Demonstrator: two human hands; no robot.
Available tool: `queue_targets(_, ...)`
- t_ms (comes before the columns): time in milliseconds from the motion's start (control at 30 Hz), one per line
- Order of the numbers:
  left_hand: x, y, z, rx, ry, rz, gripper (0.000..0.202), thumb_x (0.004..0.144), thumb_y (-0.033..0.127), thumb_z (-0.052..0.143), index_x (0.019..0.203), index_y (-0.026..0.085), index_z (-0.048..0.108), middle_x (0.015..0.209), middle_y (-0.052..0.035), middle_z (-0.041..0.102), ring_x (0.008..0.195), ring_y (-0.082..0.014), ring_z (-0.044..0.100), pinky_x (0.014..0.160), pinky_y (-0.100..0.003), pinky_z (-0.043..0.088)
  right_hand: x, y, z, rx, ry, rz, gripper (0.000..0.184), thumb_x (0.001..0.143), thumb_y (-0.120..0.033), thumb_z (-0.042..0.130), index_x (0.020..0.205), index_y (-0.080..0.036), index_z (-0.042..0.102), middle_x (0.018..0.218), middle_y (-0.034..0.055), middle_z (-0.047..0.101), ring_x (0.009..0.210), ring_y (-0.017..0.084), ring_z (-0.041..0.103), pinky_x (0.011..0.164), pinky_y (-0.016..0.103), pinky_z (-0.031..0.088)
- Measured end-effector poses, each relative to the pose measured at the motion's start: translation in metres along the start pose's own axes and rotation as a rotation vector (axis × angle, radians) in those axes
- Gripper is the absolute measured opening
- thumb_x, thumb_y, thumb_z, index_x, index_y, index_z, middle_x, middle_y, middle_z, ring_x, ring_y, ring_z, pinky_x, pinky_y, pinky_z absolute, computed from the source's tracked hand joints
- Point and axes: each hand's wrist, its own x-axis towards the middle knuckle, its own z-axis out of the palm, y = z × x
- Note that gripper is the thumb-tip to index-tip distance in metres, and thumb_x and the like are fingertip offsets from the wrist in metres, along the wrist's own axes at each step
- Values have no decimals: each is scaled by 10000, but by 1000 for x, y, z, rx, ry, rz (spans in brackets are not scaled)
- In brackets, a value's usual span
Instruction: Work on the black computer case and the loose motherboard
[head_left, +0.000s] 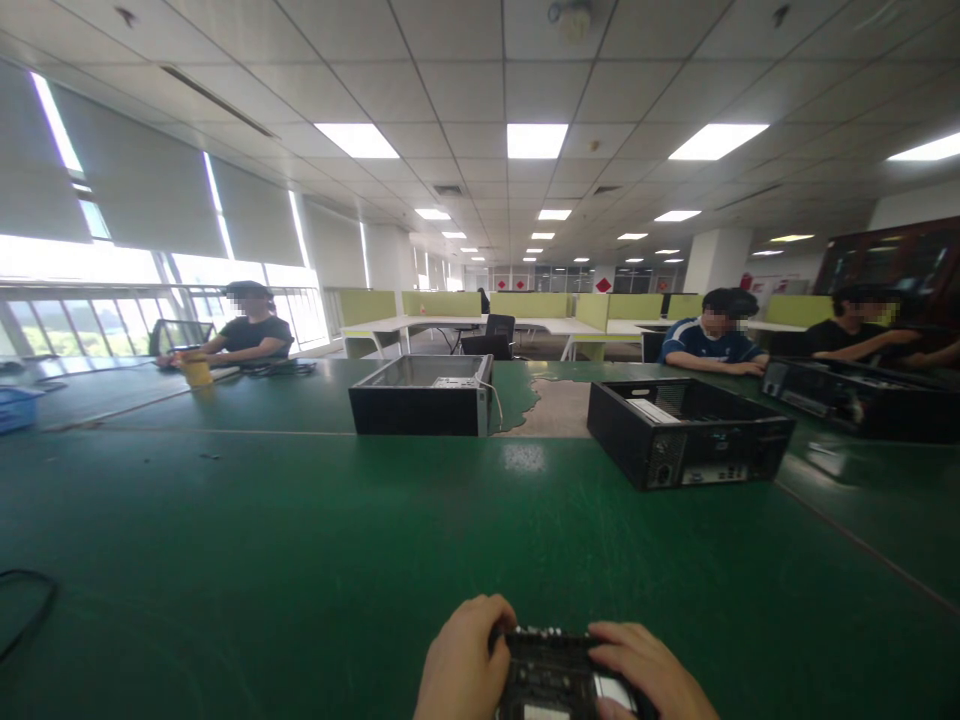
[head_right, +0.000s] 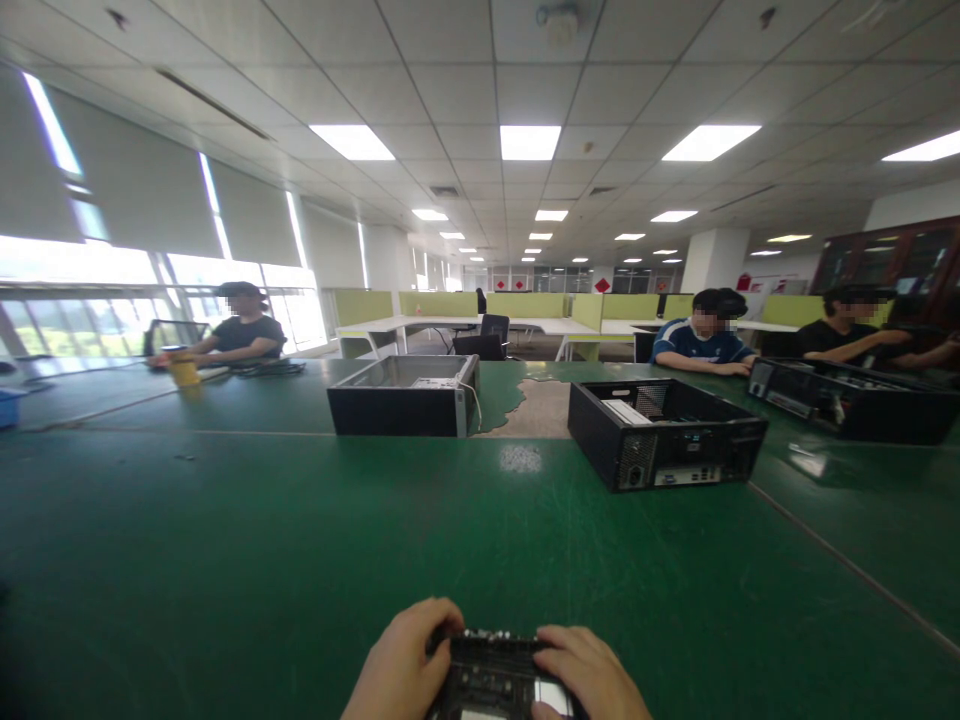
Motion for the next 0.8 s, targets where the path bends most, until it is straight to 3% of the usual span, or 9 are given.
queue_targets(633,2,-5,2,-22,-20,32,302,691,74,407,856,226,608,888,-2,624,881,-154,539,764,-250,367,-3,4,5,56,52,-8,387,825,-503,562,1116,-276,679,1235,84,622,1153,256,567,977,378,465)
queue_targets(800,-3,3,-2,13,0,67,328,693,81,411,913,217,612,955,-27,616,943,-177,518,819,-278,373,-2,1,3,90,51,4,382,814,-512,571,1090,-278,690,1228,85,627,1137,257,576,960,380,475)
